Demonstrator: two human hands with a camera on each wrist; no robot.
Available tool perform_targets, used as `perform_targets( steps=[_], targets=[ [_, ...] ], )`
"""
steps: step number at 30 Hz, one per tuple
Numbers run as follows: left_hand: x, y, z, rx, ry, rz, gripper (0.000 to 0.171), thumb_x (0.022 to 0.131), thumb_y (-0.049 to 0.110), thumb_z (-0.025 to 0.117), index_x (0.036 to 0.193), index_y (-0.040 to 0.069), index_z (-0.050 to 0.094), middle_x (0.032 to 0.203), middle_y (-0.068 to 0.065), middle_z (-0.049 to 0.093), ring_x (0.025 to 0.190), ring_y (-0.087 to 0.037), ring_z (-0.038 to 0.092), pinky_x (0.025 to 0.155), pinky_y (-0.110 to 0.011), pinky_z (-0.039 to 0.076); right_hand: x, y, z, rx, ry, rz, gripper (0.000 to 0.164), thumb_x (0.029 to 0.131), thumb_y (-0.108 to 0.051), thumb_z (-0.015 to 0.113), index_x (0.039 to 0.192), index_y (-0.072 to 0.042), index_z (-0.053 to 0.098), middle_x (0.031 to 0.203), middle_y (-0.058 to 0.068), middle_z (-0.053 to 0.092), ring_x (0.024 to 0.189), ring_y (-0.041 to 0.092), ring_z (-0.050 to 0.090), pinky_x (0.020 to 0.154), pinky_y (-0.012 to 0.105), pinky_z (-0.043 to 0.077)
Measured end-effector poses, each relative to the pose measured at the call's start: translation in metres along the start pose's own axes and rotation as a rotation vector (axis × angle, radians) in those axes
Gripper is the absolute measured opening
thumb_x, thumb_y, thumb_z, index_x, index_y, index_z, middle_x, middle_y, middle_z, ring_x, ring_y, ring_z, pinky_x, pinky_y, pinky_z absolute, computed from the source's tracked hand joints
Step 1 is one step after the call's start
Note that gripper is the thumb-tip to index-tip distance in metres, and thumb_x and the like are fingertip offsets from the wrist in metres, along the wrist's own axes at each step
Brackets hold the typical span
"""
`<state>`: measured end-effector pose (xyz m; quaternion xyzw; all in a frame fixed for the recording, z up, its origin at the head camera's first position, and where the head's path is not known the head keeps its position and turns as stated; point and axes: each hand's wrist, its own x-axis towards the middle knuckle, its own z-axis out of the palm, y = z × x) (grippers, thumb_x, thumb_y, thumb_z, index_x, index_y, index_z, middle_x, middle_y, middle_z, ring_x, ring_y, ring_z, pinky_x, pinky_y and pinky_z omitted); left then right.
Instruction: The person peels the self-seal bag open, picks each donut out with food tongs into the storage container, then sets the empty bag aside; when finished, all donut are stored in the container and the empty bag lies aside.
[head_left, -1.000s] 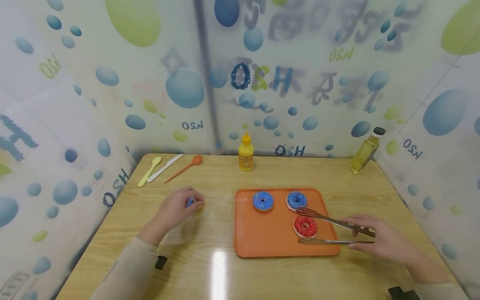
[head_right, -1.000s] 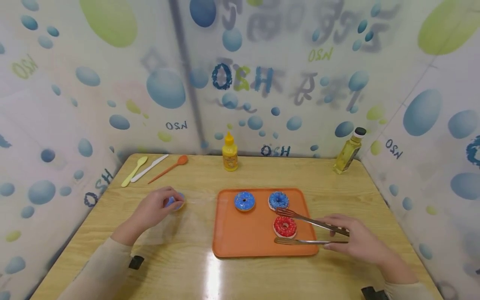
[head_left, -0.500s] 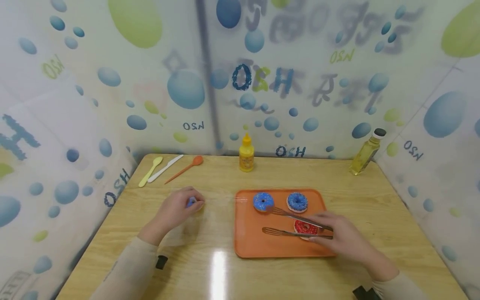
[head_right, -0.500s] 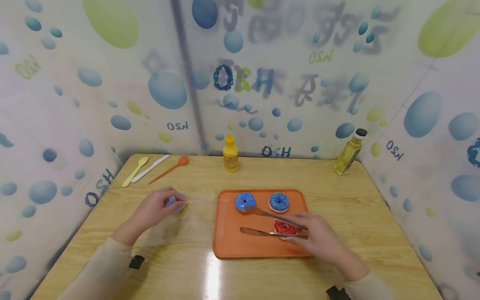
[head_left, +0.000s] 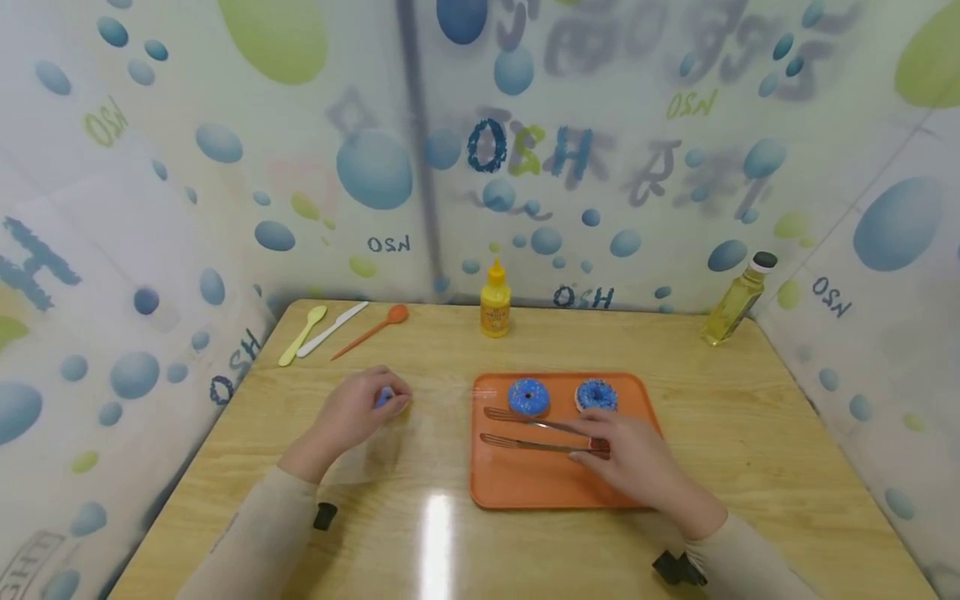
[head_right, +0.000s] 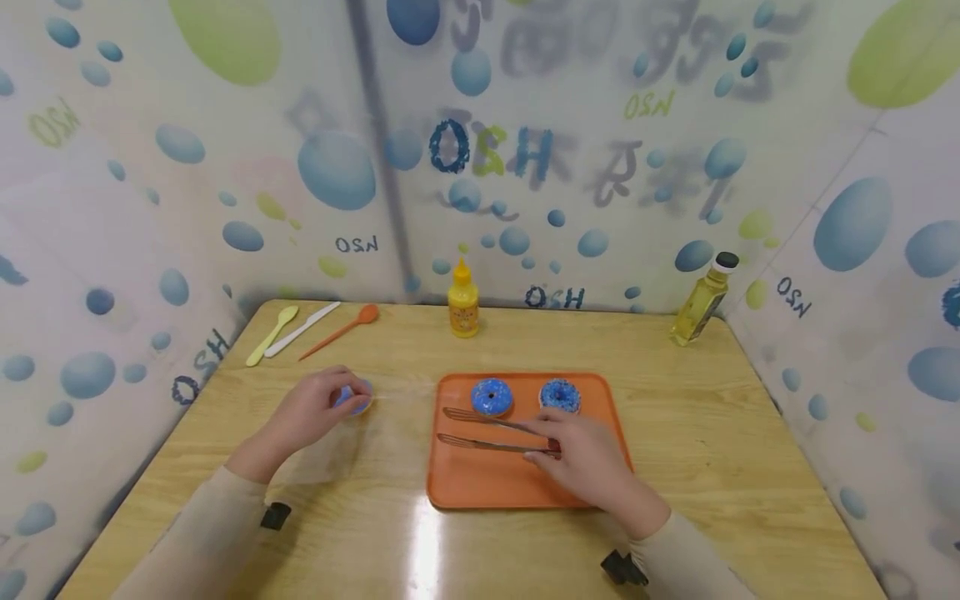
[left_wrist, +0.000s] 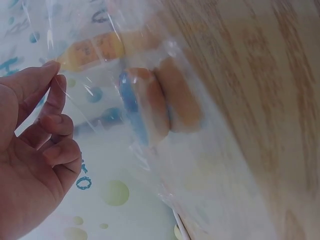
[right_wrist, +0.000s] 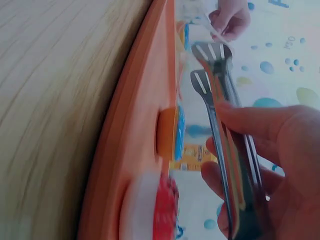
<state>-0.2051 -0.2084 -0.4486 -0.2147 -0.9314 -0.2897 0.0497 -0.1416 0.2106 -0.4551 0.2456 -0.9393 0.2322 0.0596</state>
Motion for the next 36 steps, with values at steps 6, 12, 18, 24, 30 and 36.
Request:
perform_targets(
  steps=[6, 12, 18, 24, 30, 36],
  targets=[
    [0.000, 0.000, -0.002, 0.000, 0.003, -0.002, 0.005, 0.095, 0.018, 0.076, 0.099, 0.015, 0.078, 0.095, 0.005, 0.068, 0.070, -0.008, 0.052, 0.062, -0.026, 0.045, 0.017, -0.016, 0.012, -0.079, 0.018, 0.004, 0.039, 0.086, -0.037, 0.085, 0.124, -0.035, 0.075, 0.102, -0.013, 0.069, 0.066, -0.006, 0.046, 0.055, 0.018, 0.038],
    [0.000, 0.002, -0.002, 0.004, -0.006, -0.019, 0.007, 0.096, 0.021, 0.076, 0.100, 0.015, 0.079, 0.094, 0.006, 0.067, 0.069, -0.009, 0.053, 0.062, -0.026, 0.046, 0.031, -0.030, 0.021, -0.110, 0.015, -0.016, 0.044, 0.085, -0.037, 0.086, 0.128, -0.036, 0.074, 0.108, -0.011, 0.071, 0.069, 0.000, 0.050, 0.056, 0.018, 0.040],
    [0.001, 0.003, 0.000, 0.002, 0.006, -0.010, 0.006, 0.096, 0.020, 0.076, 0.099, 0.015, 0.079, 0.094, 0.006, 0.068, 0.070, -0.009, 0.053, 0.062, -0.025, 0.046, 0.047, -0.042, 0.034, -0.099, -0.038, -0.031, 0.045, 0.084, -0.038, 0.086, 0.127, -0.033, 0.075, 0.109, -0.009, 0.072, 0.072, 0.004, 0.054, 0.059, 0.020, 0.043],
    [0.002, 0.004, 0.000, -0.004, 0.016, 0.002, 0.005, 0.095, 0.019, 0.077, 0.098, 0.015, 0.078, 0.092, 0.005, 0.066, 0.068, -0.008, 0.051, 0.060, -0.025, 0.045, 0.060, -0.051, 0.046, -0.073, -0.056, -0.020, 0.045, 0.085, -0.042, 0.085, 0.127, -0.030, 0.075, 0.103, -0.007, 0.069, 0.064, 0.002, 0.048, 0.054, 0.022, 0.039],
    [0.002, 0.006, -0.001, -0.003, 0.010, -0.003, 0.005, 0.096, 0.019, 0.076, 0.099, 0.016, 0.078, 0.093, 0.005, 0.066, 0.067, -0.008, 0.050, 0.060, -0.025, 0.045, 0.071, -0.058, 0.054, -0.089, -0.066, 0.055, 0.050, 0.086, -0.045, 0.084, 0.133, -0.034, 0.071, 0.106, -0.005, 0.068, 0.071, 0.007, 0.053, 0.055, 0.025, 0.041],
    [0.001, 0.009, -0.001, 0.002, 0.006, 0.005, 0.007, 0.096, 0.020, 0.076, 0.100, 0.015, 0.078, 0.094, 0.005, 0.066, 0.067, -0.008, 0.050, 0.060, -0.025, 0.045, 0.080, -0.067, 0.056, -0.041, -0.118, 0.069, 0.056, 0.089, -0.046, 0.080, 0.141, -0.031, 0.065, 0.122, -0.002, 0.069, 0.091, 0.016, 0.064, 0.069, 0.033, 0.053]
  ],
)
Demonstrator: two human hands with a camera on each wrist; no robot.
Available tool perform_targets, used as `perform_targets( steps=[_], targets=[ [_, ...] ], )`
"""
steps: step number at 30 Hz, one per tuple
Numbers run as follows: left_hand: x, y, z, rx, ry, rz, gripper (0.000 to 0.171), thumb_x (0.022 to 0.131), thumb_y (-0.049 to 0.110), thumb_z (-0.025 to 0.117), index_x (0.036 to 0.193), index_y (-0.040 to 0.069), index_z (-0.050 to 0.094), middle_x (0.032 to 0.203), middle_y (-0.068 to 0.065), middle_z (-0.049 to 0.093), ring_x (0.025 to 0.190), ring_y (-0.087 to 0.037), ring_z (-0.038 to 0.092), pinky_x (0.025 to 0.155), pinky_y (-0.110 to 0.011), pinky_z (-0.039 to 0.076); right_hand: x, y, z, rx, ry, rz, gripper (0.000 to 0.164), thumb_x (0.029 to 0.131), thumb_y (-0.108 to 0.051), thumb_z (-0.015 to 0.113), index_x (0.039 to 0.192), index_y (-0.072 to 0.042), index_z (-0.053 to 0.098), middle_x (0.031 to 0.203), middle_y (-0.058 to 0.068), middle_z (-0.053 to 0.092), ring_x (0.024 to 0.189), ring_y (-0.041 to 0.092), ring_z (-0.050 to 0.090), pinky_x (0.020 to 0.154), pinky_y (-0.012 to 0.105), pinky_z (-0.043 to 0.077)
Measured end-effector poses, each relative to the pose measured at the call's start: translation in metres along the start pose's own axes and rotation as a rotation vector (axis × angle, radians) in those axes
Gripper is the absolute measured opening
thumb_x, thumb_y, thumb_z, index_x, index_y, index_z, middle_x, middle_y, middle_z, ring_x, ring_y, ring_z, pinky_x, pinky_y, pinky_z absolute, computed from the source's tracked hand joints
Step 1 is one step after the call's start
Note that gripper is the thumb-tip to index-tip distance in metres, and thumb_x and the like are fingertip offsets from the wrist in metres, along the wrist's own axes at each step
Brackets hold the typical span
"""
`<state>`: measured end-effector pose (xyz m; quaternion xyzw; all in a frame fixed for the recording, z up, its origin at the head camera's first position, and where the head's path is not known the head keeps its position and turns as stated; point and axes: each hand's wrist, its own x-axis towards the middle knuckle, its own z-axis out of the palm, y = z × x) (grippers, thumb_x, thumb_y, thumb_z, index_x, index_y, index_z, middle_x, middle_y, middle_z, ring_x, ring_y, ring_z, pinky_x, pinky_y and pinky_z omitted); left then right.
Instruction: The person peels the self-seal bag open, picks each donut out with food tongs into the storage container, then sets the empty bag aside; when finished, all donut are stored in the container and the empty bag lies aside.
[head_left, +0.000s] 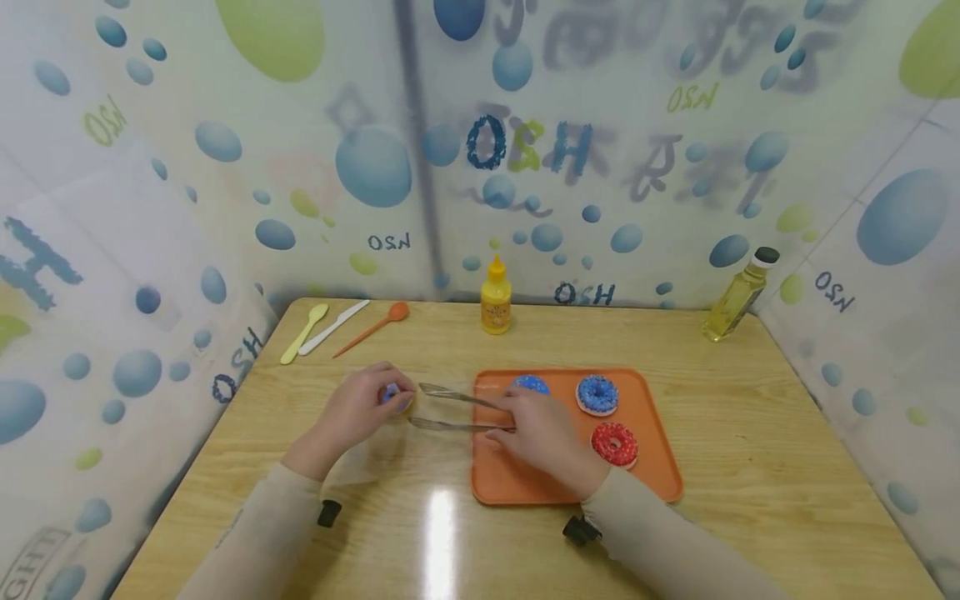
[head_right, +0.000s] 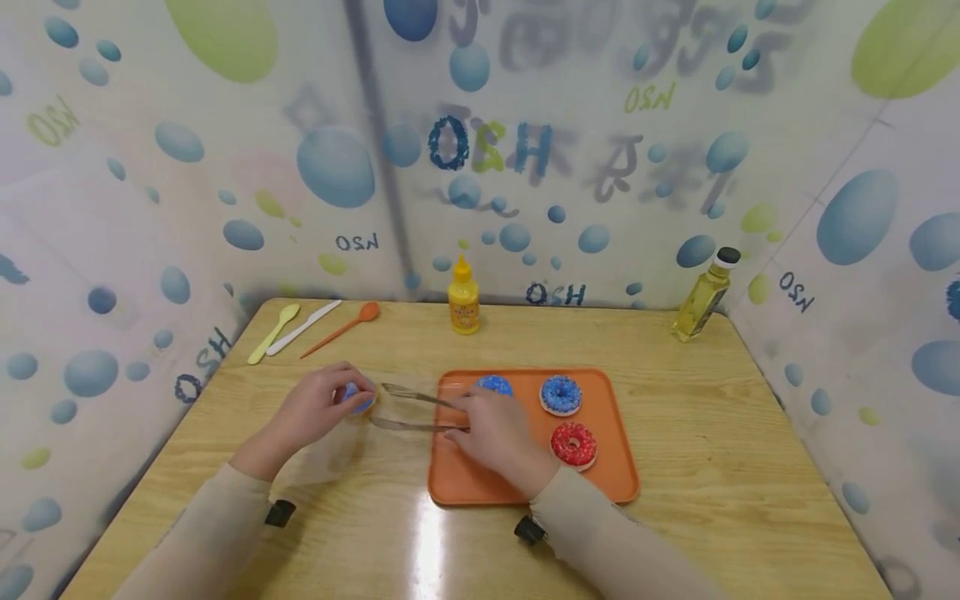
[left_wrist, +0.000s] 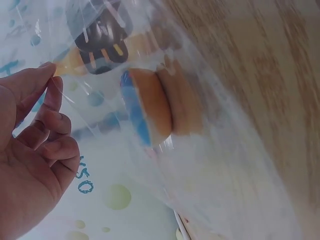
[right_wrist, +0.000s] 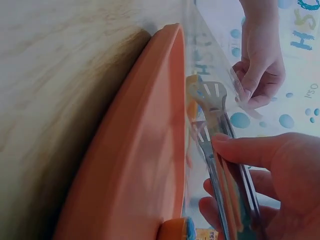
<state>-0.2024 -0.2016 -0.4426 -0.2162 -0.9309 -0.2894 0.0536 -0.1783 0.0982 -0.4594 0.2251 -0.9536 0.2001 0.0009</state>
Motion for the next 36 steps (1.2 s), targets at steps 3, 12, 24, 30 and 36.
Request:
perform_targets(
  steps=[3, 12, 24, 30, 36],
  targets=[
    [0.000, 0.001, 0.000, -0.003, 0.000, 0.006, 0.007, 0.096, 0.020, 0.075, 0.100, 0.015, 0.078, 0.096, 0.005, 0.066, 0.066, -0.007, 0.049, 0.059, -0.025, 0.044, 0.004, -0.003, 0.002, 0.020, 0.000, -0.020, 0.057, 0.090, -0.045, 0.079, 0.142, -0.027, 0.064, 0.134, 0.001, 0.067, 0.109, 0.022, 0.068, 0.083, 0.040, 0.058],
    [0.000, 0.000, 0.001, -0.020, 0.004, 0.016, 0.007, 0.095, 0.018, 0.076, 0.100, 0.014, 0.078, 0.094, 0.004, 0.065, 0.065, -0.008, 0.049, 0.058, -0.025, 0.045, 0.014, -0.005, 0.009, 0.035, 0.027, -0.022, 0.057, 0.090, -0.039, 0.081, 0.142, -0.025, 0.065, 0.141, 0.004, 0.065, 0.122, 0.025, 0.066, 0.093, 0.045, 0.057],
    [0.000, -0.001, 0.003, -0.015, 0.005, 0.026, 0.005, 0.094, 0.016, 0.076, 0.098, 0.014, 0.078, 0.094, 0.005, 0.065, 0.067, -0.007, 0.049, 0.060, -0.024, 0.045, 0.026, -0.009, 0.021, 0.103, 0.009, -0.005, 0.053, 0.088, -0.038, 0.083, 0.137, -0.025, 0.068, 0.130, 0.002, 0.069, 0.115, 0.022, 0.065, 0.093, 0.044, 0.056],
    [-0.001, -0.003, 0.002, -0.020, 0.013, 0.022, 0.005, 0.095, 0.019, 0.076, 0.097, 0.016, 0.078, 0.090, 0.005, 0.064, 0.065, -0.008, 0.049, 0.058, -0.024, 0.044, 0.030, -0.007, 0.023, 0.105, 0.028, -0.022, 0.050, 0.089, -0.036, 0.083, 0.135, -0.024, 0.070, 0.123, 0.000, 0.071, 0.112, 0.022, 0.064, 0.093, 0.042, 0.055],
    [-0.002, -0.006, 0.003, -0.026, 0.008, 0.002, 0.004, 0.095, 0.020, 0.076, 0.097, 0.017, 0.078, 0.092, 0.006, 0.065, 0.066, -0.008, 0.047, 0.058, -0.025, 0.043, 0.026, -0.005, 0.023, 0.094, 0.060, -0.022, 0.049, 0.089, -0.036, 0.083, 0.135, -0.027, 0.070, 0.117, 0.000, 0.071, 0.108, 0.023, 0.063, 0.085, 0.041, 0.055]
  ],
)
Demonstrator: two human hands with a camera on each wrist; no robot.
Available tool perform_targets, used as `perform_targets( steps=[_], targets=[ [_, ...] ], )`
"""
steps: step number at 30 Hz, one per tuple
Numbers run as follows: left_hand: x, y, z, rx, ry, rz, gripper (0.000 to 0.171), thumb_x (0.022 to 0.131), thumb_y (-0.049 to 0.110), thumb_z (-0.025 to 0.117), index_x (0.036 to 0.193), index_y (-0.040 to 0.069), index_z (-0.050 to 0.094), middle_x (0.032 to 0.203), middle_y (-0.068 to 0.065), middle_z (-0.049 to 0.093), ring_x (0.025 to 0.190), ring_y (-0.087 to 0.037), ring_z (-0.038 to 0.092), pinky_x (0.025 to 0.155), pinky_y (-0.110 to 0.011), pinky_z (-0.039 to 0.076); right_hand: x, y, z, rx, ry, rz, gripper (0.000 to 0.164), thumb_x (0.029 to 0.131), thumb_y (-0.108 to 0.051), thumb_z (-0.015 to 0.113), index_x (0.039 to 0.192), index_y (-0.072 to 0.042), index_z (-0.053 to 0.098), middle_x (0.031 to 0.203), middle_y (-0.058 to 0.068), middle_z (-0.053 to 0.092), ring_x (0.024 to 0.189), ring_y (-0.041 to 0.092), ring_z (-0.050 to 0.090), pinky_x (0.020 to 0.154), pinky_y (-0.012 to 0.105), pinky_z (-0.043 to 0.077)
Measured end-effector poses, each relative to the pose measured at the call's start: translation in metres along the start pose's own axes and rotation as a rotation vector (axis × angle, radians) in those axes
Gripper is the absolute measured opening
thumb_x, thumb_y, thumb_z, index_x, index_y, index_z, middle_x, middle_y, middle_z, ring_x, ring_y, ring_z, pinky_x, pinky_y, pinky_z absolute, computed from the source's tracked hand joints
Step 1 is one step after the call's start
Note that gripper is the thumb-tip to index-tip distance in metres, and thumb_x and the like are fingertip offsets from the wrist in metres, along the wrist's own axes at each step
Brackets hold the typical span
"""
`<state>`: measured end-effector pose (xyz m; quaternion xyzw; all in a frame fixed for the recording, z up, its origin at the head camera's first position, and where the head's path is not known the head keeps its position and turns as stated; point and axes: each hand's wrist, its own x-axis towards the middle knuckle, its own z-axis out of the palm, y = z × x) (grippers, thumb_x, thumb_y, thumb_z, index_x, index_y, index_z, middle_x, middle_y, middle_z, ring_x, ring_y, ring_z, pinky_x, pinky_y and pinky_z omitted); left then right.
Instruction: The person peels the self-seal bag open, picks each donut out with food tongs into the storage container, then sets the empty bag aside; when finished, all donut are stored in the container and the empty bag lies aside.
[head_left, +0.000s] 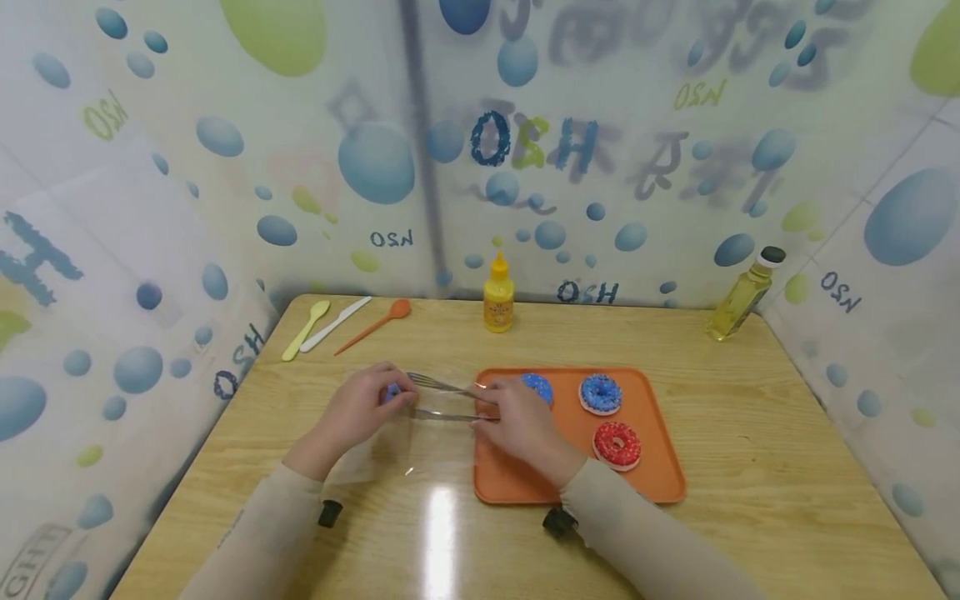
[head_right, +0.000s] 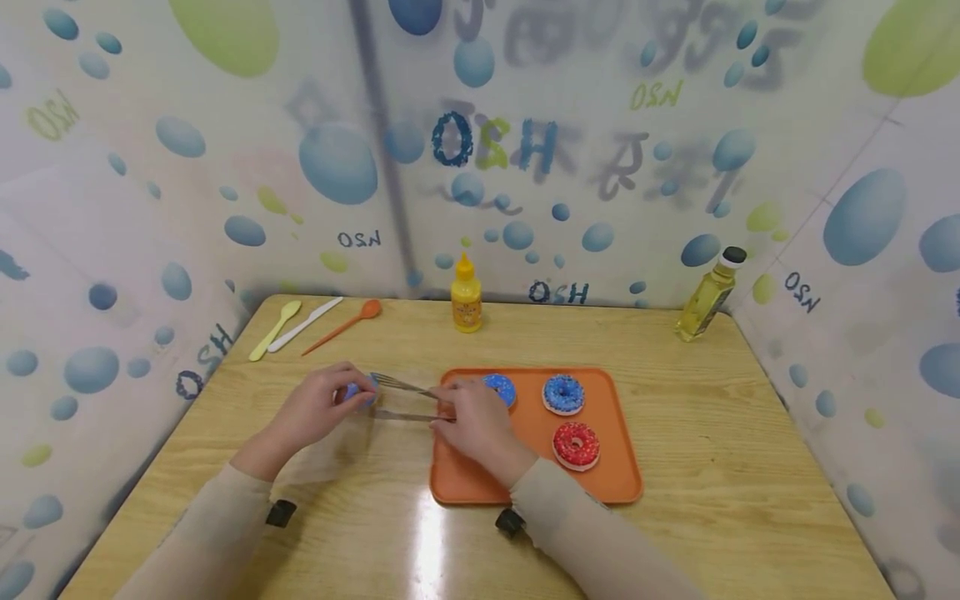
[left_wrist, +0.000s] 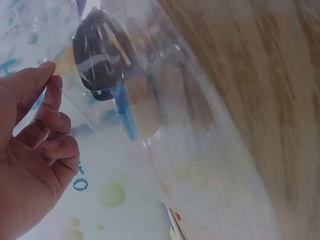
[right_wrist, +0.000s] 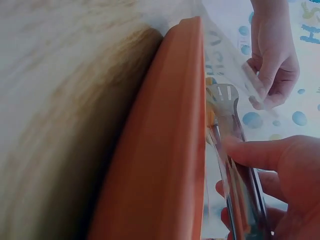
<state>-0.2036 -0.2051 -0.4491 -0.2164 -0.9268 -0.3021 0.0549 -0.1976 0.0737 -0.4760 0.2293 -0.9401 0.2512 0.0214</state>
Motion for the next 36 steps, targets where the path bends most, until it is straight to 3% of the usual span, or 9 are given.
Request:
perform_targets(
  steps=[7, 14, 20, 36],
  targets=[
    [0.004, 0.001, 0.002, 0.028, -0.003, -0.011, 0.006, 0.095, 0.024, 0.076, 0.096, 0.018, 0.078, 0.090, 0.007, 0.064, 0.062, -0.008, 0.045, 0.056, -0.025, 0.041, -0.011, 0.009, -0.009, -0.016, 0.047, 0.014, 0.046, 0.088, -0.035, 0.084, 0.132, -0.028, 0.073, 0.113, -0.001, 0.070, 0.101, 0.018, 0.061, 0.080, 0.036, 0.053],
    [0.004, -0.001, 0.005, 0.051, 0.005, 0.011, 0.006, 0.094, 0.023, 0.077, 0.096, 0.017, 0.078, 0.089, 0.009, 0.064, 0.061, -0.006, 0.043, 0.054, -0.025, 0.039, -0.030, 0.017, -0.019, -0.003, 0.019, 0.033, 0.050, 0.085, -0.036, 0.086, 0.132, -0.032, 0.072, 0.104, -0.004, 0.067, 0.091, 0.013, 0.057, 0.072, 0.032, 0.049],
    [-0.001, -0.005, 0.006, 0.051, 0.004, -0.010, 0.008, 0.096, 0.025, 0.076, 0.096, 0.018, 0.078, 0.087, 0.010, 0.062, 0.061, -0.007, 0.041, 0.054, -0.025, 0.037, -0.044, 0.021, -0.024, 0.051, 0.027, 0.032, 0.049, 0.083, -0.036, 0.088, 0.130, -0.032, 0.073, 0.107, -0.006, 0.069, 0.095, 0.011, 0.060, 0.076, 0.032, 0.052],
    [-0.009, -0.010, 0.003, 0.067, 0.017, -0.027, 0.004, 0.096, 0.021, 0.075, 0.097, 0.018, 0.078, 0.087, 0.009, 0.062, 0.060, -0.007, 0.041, 0.053, -0.025, 0.037, -0.088, 0.046, -0.054, 0.005, 0.090, 0.049, 0.053, 0.082, -0.033, 0.089, 0.132, -0.034, 0.071, 0.117, -0.008, 0.069, 0.107, 0.014, 0.062, 0.081, 0.036, 0.055]
  ],
)
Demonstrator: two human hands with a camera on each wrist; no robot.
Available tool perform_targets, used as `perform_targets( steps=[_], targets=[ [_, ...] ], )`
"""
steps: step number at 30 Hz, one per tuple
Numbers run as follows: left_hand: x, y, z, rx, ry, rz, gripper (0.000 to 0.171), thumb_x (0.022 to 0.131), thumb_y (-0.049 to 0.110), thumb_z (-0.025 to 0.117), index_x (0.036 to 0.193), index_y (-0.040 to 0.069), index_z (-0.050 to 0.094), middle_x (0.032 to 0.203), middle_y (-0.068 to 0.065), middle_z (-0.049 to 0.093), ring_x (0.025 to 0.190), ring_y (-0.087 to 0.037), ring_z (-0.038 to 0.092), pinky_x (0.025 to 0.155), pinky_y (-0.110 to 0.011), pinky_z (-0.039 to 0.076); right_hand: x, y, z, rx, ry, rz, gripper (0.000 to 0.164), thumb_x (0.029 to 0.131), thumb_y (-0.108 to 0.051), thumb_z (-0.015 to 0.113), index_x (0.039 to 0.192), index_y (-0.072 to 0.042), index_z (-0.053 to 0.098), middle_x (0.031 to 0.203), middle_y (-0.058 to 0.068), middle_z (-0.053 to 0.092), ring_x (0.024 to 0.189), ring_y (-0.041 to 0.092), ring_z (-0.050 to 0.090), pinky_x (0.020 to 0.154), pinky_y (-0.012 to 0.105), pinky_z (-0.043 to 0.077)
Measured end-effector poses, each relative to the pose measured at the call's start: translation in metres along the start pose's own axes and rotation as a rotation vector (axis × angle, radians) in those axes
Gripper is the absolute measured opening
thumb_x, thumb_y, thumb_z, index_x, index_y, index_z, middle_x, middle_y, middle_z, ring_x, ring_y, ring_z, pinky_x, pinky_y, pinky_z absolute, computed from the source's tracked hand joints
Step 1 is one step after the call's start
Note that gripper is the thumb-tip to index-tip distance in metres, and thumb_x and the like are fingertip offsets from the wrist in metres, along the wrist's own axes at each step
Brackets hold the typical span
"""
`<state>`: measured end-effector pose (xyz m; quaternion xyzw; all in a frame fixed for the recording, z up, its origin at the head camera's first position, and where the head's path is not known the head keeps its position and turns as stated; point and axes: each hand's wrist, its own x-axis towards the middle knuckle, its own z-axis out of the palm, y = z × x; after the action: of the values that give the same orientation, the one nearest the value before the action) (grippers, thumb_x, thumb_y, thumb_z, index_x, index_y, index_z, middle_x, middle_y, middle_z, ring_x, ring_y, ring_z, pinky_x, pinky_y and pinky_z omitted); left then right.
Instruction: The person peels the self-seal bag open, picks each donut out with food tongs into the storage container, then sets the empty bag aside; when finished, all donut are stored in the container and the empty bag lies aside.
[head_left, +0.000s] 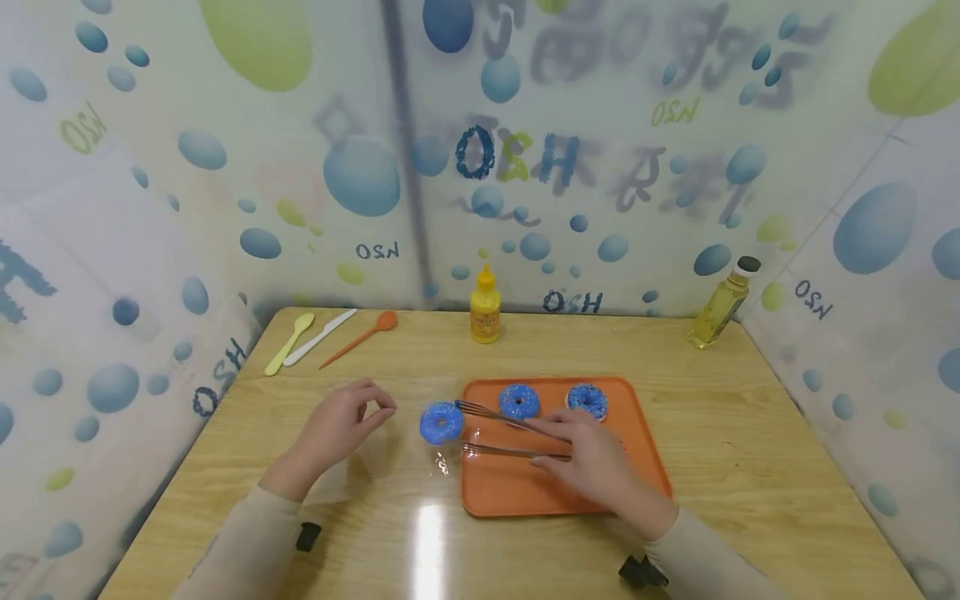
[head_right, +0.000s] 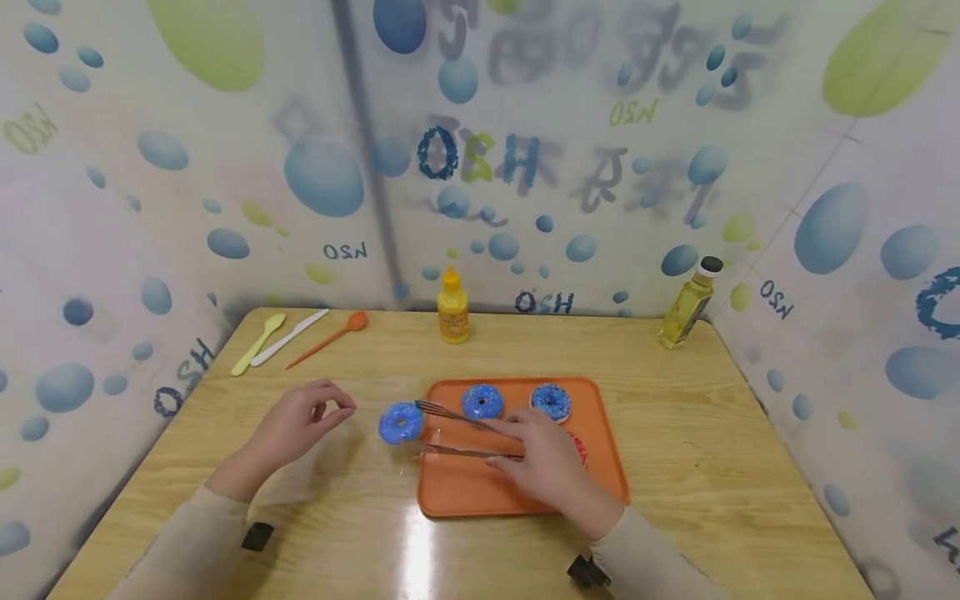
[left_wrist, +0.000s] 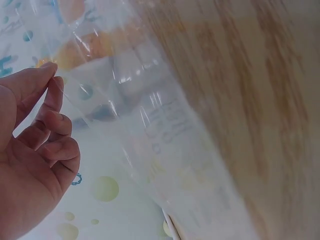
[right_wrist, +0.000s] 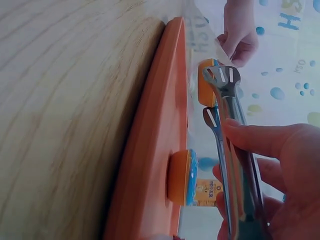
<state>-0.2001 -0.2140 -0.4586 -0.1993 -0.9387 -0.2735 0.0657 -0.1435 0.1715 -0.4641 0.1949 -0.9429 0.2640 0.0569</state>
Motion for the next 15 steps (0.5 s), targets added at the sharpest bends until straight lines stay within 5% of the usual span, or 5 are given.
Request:
perform_targets(
  steps=[15],
  targets=[
    [-0.004, 0.001, -0.005, 0.014, -0.016, -0.012, 0.006, 0.096, 0.023, 0.075, 0.099, 0.019, 0.078, 0.089, 0.011, 0.064, 0.059, -0.007, 0.043, 0.053, -0.024, 0.039, -0.038, 0.028, -0.026, 0.001, 0.008, 0.060, 0.051, 0.079, -0.030, 0.091, 0.128, -0.032, 0.074, 0.111, -0.010, 0.067, 0.096, 0.011, 0.060, 0.073, 0.030, 0.050]
  ],
)
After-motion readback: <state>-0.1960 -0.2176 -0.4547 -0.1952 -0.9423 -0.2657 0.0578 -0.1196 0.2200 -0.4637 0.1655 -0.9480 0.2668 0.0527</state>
